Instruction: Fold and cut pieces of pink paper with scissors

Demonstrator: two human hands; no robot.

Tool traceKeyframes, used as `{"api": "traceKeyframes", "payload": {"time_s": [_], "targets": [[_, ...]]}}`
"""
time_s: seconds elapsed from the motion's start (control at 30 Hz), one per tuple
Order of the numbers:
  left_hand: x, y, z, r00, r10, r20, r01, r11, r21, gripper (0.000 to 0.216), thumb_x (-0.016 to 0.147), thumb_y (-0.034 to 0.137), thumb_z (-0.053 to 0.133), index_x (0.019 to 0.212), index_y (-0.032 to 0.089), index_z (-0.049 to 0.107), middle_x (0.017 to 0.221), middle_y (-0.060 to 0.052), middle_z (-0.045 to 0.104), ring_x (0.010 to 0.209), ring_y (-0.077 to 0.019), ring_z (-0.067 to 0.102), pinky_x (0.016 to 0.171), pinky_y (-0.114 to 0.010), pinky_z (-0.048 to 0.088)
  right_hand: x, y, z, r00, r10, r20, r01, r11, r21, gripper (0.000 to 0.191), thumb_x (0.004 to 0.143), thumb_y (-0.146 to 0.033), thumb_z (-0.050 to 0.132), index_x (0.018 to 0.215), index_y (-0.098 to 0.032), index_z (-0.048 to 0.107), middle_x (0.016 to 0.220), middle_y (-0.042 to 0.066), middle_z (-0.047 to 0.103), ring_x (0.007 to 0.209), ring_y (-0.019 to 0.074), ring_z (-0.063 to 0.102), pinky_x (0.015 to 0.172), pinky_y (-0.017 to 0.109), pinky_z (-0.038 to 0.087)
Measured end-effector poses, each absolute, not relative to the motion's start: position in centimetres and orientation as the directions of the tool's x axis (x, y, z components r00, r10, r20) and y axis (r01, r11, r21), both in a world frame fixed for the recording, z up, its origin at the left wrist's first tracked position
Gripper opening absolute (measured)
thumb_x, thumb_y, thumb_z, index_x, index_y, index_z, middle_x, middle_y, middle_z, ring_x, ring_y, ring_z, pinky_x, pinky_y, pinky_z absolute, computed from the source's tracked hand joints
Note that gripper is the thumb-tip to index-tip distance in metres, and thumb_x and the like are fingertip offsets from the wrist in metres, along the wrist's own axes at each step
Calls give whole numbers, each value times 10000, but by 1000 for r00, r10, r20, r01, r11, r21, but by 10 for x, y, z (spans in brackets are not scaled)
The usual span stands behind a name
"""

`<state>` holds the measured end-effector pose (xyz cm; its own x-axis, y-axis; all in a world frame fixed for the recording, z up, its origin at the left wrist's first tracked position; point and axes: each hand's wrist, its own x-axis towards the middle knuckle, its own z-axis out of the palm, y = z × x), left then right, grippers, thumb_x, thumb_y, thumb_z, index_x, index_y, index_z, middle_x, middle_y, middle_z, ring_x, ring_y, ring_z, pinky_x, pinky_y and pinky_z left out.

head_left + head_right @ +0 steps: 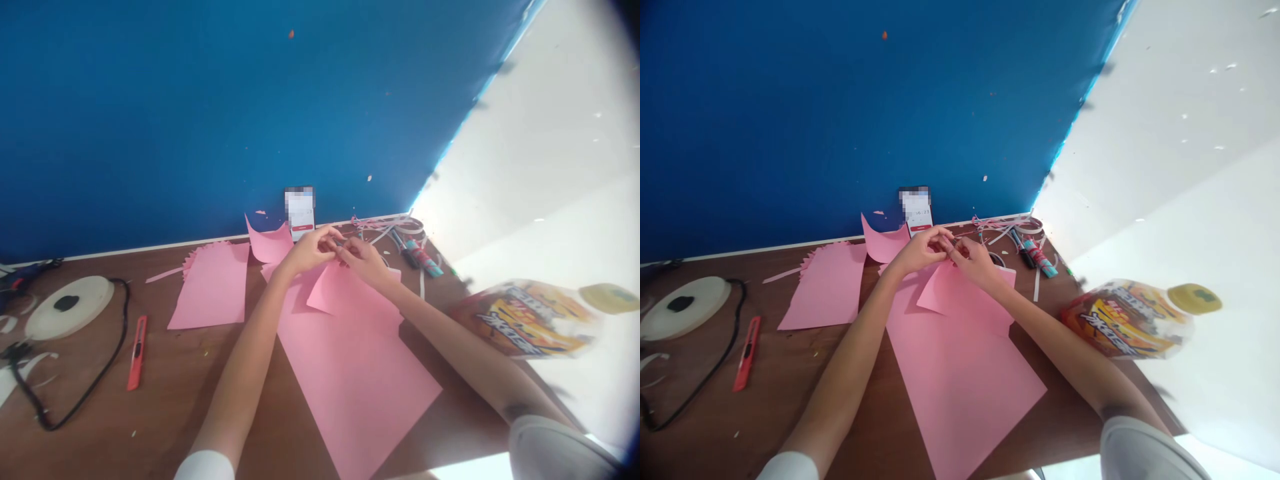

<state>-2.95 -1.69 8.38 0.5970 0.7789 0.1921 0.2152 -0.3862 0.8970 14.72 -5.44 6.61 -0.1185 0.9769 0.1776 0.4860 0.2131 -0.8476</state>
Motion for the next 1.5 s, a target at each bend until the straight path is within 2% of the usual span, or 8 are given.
{"api": "traceKeyframes", "payload": {"time_s": [0.17,0.33,0.57,1.17,1.5], "targets": [[-28,-17,83,582,791,188,241,-388,890,320,798,241,610,1108,201,541,896,-38,661,814,-151,637,767,-293,485,150,-54,67,-123,972,202,492,236,-838,131,823,-233,467,760,-189,573,715,7,645,650,133,571,644,262,418],[-29,-14,79,556,810,187,250,-378,891,242,814,281,594,1032,176,587,937,-57,655,835,-153,632,775,-296,487,153,-51,65,-176,953,248,407,300,-863,140,827,-237,476,794,-181,599,749,11,647,693,132,574,675,260,429],[-30,-9,73,557,806,199,247,-390,887,186,809,285,591,948,168,627,927,-57,675,825,-159,636,753,-296,490,154,-48,61,-176,946,273,403,322,-857,147,831,-261,508,801,-181,626,751,13,647,688,135,563,664,259,419],[-35,-11,81,573,803,163,259,-366,894,210,795,330,627,918,163,659,911,-59,674,813,-157,611,752,-309,467,153,-48,60,-174,948,266,406,315,-858,142,811,-270,518,760,-177,612,736,8,633,677,132,538,651,256,390],[-34,-10,79,587,790,174,236,-373,897,195,798,313,621,926,169,655,937,-56,678,836,-163,624,772,-320,478,154,-50,64,-154,950,271,439,312,-843,114,768,-204,495,716,-177,593,711,-6,612,669,129,523,643,258,368]]}}
